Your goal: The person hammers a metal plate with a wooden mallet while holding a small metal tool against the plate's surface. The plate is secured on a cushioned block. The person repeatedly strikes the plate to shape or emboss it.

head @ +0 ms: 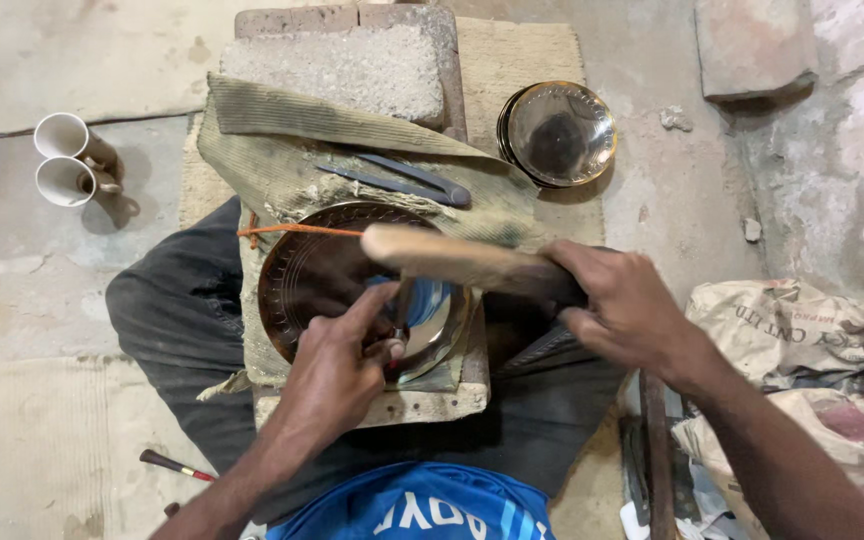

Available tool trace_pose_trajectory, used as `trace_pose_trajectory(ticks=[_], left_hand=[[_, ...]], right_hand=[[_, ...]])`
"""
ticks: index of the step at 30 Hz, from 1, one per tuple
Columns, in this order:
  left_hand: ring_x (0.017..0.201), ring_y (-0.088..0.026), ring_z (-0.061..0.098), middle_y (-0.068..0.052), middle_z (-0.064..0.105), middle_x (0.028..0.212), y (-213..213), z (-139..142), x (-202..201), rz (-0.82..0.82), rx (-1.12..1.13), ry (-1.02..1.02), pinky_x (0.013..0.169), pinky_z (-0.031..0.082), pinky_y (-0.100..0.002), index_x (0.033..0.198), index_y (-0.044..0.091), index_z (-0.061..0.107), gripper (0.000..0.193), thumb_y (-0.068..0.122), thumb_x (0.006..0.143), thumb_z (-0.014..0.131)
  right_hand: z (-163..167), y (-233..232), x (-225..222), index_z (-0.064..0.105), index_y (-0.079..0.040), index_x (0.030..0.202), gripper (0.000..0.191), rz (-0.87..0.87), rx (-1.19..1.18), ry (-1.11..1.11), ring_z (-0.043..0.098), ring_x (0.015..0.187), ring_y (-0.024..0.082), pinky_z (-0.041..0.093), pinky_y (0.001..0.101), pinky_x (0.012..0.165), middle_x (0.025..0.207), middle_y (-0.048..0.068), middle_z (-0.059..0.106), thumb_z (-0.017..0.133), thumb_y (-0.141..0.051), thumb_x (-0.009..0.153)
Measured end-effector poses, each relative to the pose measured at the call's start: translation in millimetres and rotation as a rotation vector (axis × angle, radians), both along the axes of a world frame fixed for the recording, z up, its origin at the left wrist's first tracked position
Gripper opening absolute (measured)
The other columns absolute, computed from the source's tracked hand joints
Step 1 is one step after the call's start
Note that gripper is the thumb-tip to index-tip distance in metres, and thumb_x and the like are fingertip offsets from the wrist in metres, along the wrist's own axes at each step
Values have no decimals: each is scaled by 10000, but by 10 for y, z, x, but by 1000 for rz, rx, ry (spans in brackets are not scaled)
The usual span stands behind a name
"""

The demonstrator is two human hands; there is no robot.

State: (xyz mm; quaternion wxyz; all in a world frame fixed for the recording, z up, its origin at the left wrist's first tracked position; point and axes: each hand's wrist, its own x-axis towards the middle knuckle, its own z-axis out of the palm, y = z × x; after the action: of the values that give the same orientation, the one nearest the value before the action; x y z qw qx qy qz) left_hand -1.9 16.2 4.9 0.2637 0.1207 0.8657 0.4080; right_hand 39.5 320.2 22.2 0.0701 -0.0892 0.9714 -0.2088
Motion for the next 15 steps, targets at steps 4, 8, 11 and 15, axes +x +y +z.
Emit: trace_pose_trajectory(ticks=[4,8,11,15], left_hand=[[864,-298,804,-190,795,938,8,23,-97,-217,208,56,745,610,-430,1332,92,613,516,-7,830,682],[785,-294,808,-166,783,919,48,52,-219,-397,124,-18,716,616,-424,1327,132,602,533,28,816,707],[789,-351,772,-196,762,874,41,112,-333,-587,94,-9,701,568,-464,1332,132,600,543,19,811,701],[782,-365,763,-186,763,878,111,178,-457,-751,166,-52,663,540,-484,1301,114,610,524,-4,792,658]], right_hand=[[-302,11,488,593,-13,1189,477,-130,-90,-14,751,775,335,618,430,713,933,177,743,724,-126,744],[-638,-103,922,618,-43,1185,476,-330,-138,10,752,706,326,609,428,618,899,182,756,750,-104,731],[-879,-293,1189,605,-30,1195,458,-546,-277,38,729,655,322,578,441,586,806,187,719,774,-80,772],[-1078,-397,1312,630,-29,1130,431,-558,-332,107,765,740,283,600,375,542,900,169,729,730,-20,712]])
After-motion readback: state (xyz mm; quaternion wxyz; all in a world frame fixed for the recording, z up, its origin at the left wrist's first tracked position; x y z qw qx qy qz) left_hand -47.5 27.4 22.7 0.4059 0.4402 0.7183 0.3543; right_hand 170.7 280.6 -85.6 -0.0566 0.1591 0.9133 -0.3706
